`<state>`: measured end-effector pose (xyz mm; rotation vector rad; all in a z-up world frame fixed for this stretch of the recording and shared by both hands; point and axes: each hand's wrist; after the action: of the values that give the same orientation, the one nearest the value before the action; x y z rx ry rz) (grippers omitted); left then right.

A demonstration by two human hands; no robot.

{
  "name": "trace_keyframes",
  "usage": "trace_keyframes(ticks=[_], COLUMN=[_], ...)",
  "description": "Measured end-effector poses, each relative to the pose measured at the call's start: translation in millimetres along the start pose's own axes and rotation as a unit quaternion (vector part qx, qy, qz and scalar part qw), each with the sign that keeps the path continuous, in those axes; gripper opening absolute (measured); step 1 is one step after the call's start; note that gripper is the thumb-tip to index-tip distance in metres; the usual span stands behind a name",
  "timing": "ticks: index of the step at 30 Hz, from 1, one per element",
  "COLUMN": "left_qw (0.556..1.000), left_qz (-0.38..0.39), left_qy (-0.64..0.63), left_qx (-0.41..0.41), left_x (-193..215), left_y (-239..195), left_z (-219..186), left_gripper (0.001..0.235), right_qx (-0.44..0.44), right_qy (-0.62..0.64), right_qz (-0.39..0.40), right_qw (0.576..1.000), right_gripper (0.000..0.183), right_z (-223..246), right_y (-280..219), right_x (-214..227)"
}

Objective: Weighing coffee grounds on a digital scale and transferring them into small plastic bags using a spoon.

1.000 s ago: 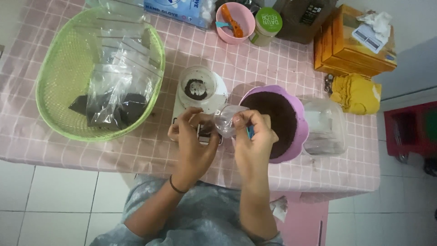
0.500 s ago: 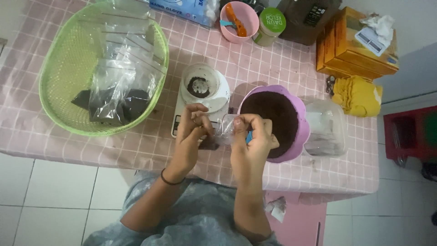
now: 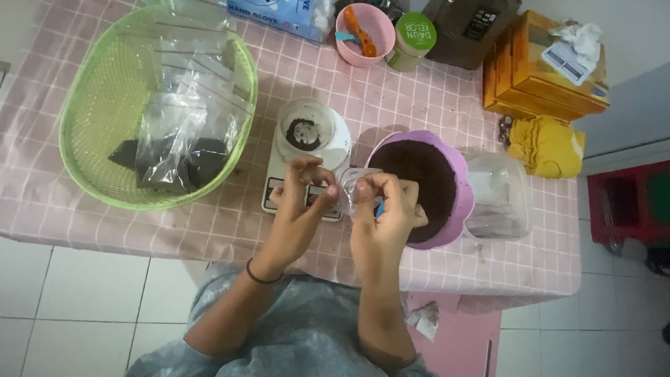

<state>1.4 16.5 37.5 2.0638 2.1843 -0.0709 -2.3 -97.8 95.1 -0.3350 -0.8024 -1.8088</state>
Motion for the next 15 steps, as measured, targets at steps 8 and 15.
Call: trace_keyframes(ticks=[8, 15], left_qw=[0.988, 0.967], left_qz=[-0.013, -0.010], left_qy=[-0.153, -0.249], left_qx=[-0.006, 0.059], left_x=[-0.8, 1.1], left_y=[0.6, 0.3], left_z=[3.8, 3.1], left_gripper=[0.046, 0.041], right_qx=[0.009, 0.049], right_qy=[0.016, 0.022], right_qz=[0.010, 0.022], right_qw=[1.000, 0.998], right_gripper=[0.013, 0.013], right_z=[2.1, 8.2], right_y=[0.9, 1.7], right_x=[3.4, 6.6])
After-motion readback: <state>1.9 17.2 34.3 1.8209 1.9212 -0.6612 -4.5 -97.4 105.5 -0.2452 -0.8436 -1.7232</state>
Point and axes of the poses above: each hand's wrist, its own y-axis towards the middle knuckle, its own x-axis out of the back of the hand, z = x × y, and after that the axes turned 3 degrees about x, right-handed
